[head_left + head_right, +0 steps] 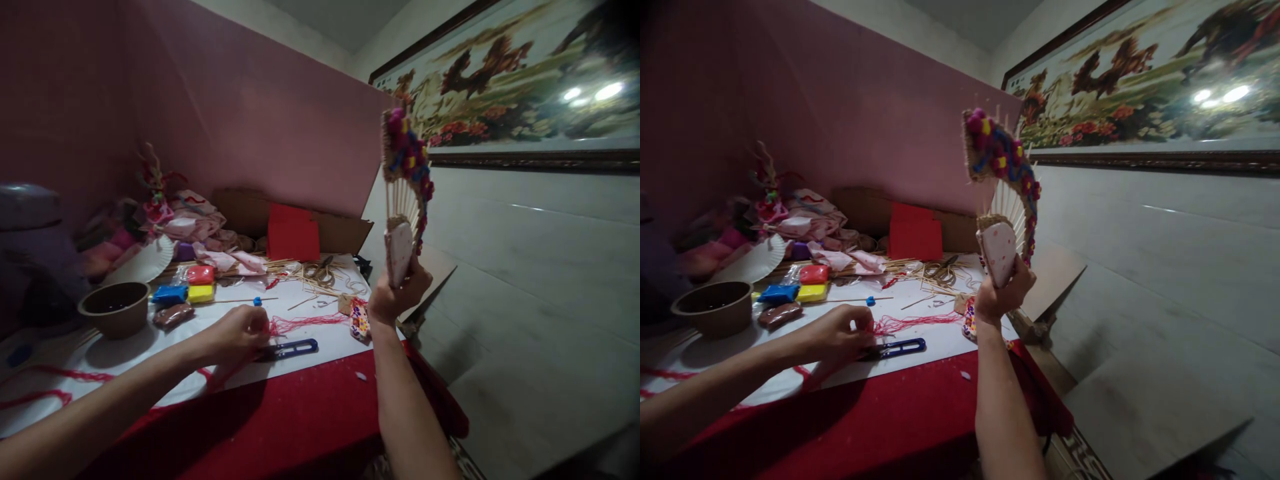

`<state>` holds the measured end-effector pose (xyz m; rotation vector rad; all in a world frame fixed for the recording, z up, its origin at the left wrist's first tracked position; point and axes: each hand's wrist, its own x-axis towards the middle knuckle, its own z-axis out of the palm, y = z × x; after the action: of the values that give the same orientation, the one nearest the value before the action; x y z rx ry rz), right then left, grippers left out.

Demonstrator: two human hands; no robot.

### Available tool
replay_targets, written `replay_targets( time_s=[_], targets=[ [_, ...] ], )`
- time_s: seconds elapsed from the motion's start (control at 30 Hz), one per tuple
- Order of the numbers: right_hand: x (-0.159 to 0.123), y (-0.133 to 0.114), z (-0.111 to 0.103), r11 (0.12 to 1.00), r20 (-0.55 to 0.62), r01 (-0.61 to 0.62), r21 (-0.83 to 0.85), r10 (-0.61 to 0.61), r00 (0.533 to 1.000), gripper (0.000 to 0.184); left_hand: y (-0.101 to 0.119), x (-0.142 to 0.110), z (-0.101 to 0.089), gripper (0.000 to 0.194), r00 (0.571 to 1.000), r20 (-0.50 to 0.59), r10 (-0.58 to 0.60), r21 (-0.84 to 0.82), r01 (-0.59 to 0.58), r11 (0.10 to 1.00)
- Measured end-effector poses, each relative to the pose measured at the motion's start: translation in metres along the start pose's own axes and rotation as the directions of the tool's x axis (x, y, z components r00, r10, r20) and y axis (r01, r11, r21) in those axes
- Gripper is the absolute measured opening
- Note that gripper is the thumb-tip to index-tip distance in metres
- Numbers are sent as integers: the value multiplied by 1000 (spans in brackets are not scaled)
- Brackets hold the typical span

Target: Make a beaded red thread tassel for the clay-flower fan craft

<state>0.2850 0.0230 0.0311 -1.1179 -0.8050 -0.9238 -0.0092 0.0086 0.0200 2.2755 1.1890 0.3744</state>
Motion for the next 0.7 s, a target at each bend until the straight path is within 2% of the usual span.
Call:
replay_targets(
  time_s=[0.1,0.3,0.43,0.5,0.53,0.6,0.7],
  targets=[
    [5,2,0,998,-69,-63,-12,62,996,28,10,-12,-2,22,988,114,105,-172,-85,981],
    [1,5,5,999,-87,-45,-1,45,995,27,20,-30,2,24,966,229,122,-255,-61,965],
    [-5,5,5,1000,-39,-11,1,11,999,31,23,-39,-1,27,898,388,206,-293,-91,952],
    [-7,3,4,1000,11,-4,-2,4,1000,34,24,-43,-7,26,870,421,258,-318,-125,940],
    [-8,1,3,1000,33,1,-2,-1,999,36,24,-43,-12,26,869,413,274,-324,-141,935],
    [-10,-3,2,1000,71,20,12,-21,997,40,21,-43,-21,25,902,337,271,-301,-169,938],
    [-14,-10,1,996,123,64,60,-71,990,44,8,-37,-33,28,980,113,164,-176,-142,974]
  ],
)
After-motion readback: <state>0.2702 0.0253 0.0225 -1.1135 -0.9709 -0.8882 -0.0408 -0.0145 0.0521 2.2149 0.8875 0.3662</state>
